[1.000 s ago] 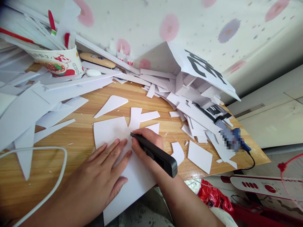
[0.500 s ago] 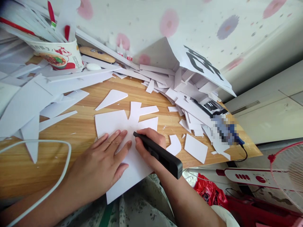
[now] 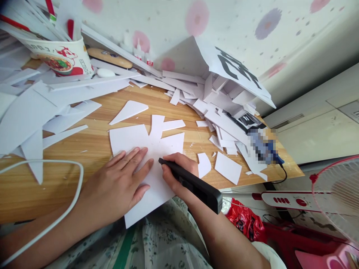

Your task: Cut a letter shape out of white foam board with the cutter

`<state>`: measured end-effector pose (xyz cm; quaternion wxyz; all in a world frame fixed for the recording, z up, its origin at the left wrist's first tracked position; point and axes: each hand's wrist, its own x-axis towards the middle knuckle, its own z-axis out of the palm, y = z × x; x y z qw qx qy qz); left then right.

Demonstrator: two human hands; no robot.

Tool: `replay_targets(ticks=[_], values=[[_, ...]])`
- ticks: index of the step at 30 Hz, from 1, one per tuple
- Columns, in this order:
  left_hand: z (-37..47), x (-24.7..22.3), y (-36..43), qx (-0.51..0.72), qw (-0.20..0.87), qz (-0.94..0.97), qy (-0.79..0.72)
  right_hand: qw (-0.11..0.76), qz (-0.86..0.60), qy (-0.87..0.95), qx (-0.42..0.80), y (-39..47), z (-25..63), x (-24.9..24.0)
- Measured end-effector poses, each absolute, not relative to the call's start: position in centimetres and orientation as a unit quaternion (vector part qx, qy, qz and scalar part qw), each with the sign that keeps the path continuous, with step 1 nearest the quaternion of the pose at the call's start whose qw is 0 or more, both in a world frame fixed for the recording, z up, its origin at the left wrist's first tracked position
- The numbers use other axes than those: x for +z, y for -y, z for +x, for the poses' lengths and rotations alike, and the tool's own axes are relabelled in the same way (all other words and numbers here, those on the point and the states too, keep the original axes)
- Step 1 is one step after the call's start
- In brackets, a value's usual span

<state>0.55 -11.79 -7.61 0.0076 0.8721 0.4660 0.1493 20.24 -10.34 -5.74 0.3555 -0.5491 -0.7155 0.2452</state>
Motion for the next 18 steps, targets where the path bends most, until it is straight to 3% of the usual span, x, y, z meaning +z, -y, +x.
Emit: replay_targets(ticks=[18], values=[[1.1,-6.7,11.7,0.11,0.006,0.876,-0.469,0.364,-0.535,0.73,0.219,13.1,21.4,-5.5]])
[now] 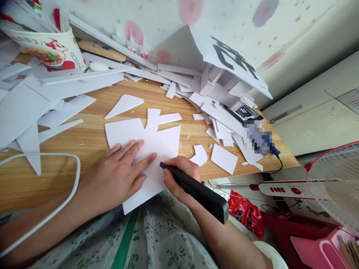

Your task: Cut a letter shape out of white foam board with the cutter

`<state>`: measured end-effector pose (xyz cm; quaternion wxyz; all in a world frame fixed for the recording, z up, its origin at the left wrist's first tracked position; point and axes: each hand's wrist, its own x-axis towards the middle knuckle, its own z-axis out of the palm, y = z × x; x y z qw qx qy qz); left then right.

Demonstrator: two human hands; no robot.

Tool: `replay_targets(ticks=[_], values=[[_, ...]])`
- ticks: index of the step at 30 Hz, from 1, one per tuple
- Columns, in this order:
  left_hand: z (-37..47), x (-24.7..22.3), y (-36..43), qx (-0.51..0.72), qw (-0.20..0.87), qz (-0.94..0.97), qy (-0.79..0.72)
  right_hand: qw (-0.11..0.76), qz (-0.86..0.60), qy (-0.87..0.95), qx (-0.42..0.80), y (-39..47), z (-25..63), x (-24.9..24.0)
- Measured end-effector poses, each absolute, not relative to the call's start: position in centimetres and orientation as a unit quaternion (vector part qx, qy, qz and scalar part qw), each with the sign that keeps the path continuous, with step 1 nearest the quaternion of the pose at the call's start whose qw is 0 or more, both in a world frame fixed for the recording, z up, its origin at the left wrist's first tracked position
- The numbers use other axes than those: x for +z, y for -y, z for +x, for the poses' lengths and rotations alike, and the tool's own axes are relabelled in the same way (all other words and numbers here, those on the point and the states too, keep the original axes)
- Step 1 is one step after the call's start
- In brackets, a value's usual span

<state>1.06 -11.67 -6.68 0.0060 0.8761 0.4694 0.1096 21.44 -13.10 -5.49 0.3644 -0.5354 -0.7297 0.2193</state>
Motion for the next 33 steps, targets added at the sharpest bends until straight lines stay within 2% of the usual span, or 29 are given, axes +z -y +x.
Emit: replay_targets(ticks=[17,33], values=[[1.2,-6.1,11.7,0.088,-0.007,0.879,-0.469,0.352,-0.516,0.746,0.231,15.4,22.9,-5.9],[1.3,-5.8,11.7,0.06,-0.044,0.881,-0.467,0.388,-0.467,0.764,0.22,18.1,24.1,-7.6]])
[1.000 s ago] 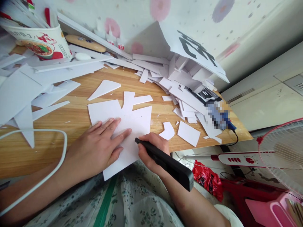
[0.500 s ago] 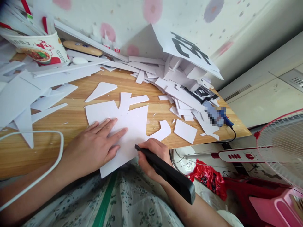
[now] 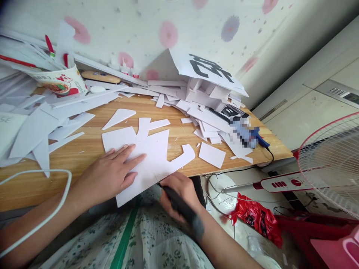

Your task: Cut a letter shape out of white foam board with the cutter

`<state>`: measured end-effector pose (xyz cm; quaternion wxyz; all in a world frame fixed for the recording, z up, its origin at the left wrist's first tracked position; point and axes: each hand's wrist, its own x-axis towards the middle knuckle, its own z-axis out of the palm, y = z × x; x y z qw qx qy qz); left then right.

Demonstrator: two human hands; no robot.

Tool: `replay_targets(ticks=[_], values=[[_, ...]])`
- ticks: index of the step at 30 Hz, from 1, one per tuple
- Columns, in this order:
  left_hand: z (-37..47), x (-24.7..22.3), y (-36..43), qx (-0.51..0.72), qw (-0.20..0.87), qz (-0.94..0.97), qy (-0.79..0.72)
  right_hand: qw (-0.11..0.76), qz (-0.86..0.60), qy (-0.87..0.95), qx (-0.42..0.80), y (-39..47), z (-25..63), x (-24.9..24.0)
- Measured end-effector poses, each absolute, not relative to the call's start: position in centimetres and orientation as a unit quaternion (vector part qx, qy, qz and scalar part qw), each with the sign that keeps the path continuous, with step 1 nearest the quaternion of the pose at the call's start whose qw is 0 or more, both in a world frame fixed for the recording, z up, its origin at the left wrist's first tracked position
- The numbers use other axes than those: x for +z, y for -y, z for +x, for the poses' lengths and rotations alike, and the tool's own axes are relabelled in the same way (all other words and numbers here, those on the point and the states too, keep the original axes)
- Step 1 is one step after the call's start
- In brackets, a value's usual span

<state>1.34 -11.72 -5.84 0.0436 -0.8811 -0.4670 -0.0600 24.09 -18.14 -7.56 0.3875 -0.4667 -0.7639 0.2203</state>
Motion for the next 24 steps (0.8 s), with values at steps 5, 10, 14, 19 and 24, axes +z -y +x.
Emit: replay_targets(ticks=[5,10,14,19,24], values=[[1.7,-6.2,12.5,-0.056,0.028,-0.87,0.489,0.444,-0.519,0.678,0.272,20.1,27.2,-8.7],[2.5,-6.6,15.1,-0.074,-0.021,-0.894,0.441,0.424,-0.513,0.672,0.326,19.6,29.4,-8.5],[2.9,-6.9,16.4,-0.095,0.028,-0.899,0.426,0.422,-0.486,0.682,0.347,19.2,28.5,-7.8],[2.7,-6.1,16.8,-0.21,0.109,-0.897,0.374,0.403,-0.491,0.622,0.458,19.2,25.9,-7.5],[3.0,-4.8,17.8,-0.254,0.132,-0.895,0.343,0.548,-0.409,0.496,0.535,18.5,22.5,-8.1]])
